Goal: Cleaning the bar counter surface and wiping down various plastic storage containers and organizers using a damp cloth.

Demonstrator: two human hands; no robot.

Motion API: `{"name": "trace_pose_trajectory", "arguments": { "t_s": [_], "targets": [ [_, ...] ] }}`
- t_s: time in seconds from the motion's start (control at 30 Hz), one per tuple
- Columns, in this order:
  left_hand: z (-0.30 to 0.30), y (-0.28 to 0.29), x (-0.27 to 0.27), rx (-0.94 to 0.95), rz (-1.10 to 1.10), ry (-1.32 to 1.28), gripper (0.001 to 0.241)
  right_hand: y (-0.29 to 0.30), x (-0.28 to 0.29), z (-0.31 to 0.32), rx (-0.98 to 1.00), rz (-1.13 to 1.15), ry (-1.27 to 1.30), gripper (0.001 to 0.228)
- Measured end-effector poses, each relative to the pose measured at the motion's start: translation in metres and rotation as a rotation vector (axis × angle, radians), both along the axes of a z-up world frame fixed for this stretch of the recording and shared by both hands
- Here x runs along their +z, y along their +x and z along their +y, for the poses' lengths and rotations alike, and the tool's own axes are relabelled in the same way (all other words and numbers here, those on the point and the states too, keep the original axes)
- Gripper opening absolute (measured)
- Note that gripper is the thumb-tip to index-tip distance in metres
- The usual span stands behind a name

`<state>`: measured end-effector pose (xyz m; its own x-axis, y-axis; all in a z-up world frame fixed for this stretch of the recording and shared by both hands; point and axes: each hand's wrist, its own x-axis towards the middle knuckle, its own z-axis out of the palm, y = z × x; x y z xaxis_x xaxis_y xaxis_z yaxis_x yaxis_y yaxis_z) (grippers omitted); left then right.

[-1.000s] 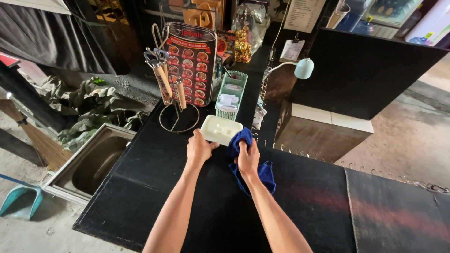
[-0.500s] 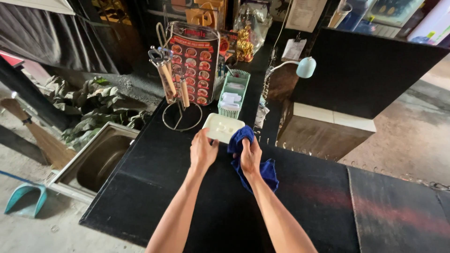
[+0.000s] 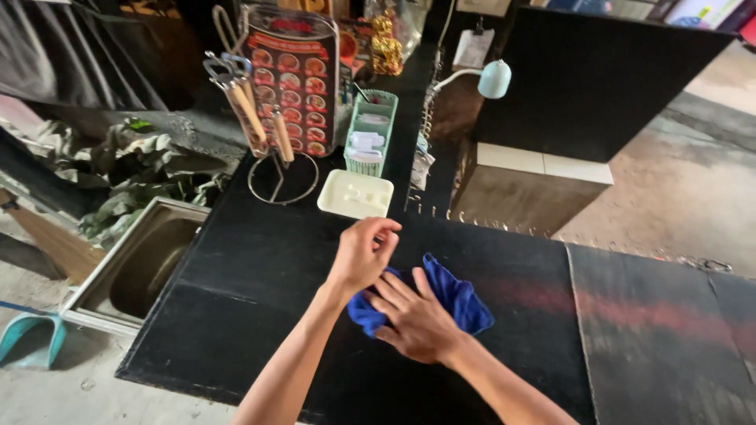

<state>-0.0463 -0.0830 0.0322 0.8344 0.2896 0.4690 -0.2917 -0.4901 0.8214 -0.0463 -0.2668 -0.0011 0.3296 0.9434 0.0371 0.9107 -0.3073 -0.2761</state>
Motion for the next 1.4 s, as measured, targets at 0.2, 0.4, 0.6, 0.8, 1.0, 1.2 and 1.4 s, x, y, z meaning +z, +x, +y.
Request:
{"name": "trace_pose_trajectory", "arguments": {
  "t_s": [0.2,0.4,0.6,0.8,1.0,1.2,1.4],
  "targets": [
    [-0.021,-0.015,0.009,-0.258,-0.014,0.195,0.016,0.041,0.005,-0.066,-0.382,0.026,-0.101,0.072],
    [0.0,-0.059,0.008,-0.082,0.009,0.192,0.019,0.027,-0.01,-0.003,-0.378,-0.171,0.128,0.074],
    [0.03,-0.115,0.001,0.168,0.042,0.26,0.022,-0.043,-0.014,0.083,-0.079,-0.111,0.115,0.073],
    [0.04,-0.132,0.005,0.205,0.386,0.137,0.03,-0.047,0.002,0.071,0.108,0.15,0.003,0.082],
    [0.033,-0.075,-0.025,0.178,0.305,0.414,0.034,-0.014,-0.006,0.019,0.059,0.154,0.069,0.082],
    [0.044,0.025,-0.044,0.176,0.136,0.649,0.052,-0.015,-0.007,0.017,-0.031,0.157,0.132,0.072],
    [0.062,0.003,-0.043,0.198,0.409,0.731,0.048,-0.01,-0.012,0.028,-0.107,0.146,0.201,0.058]
  ]
}}
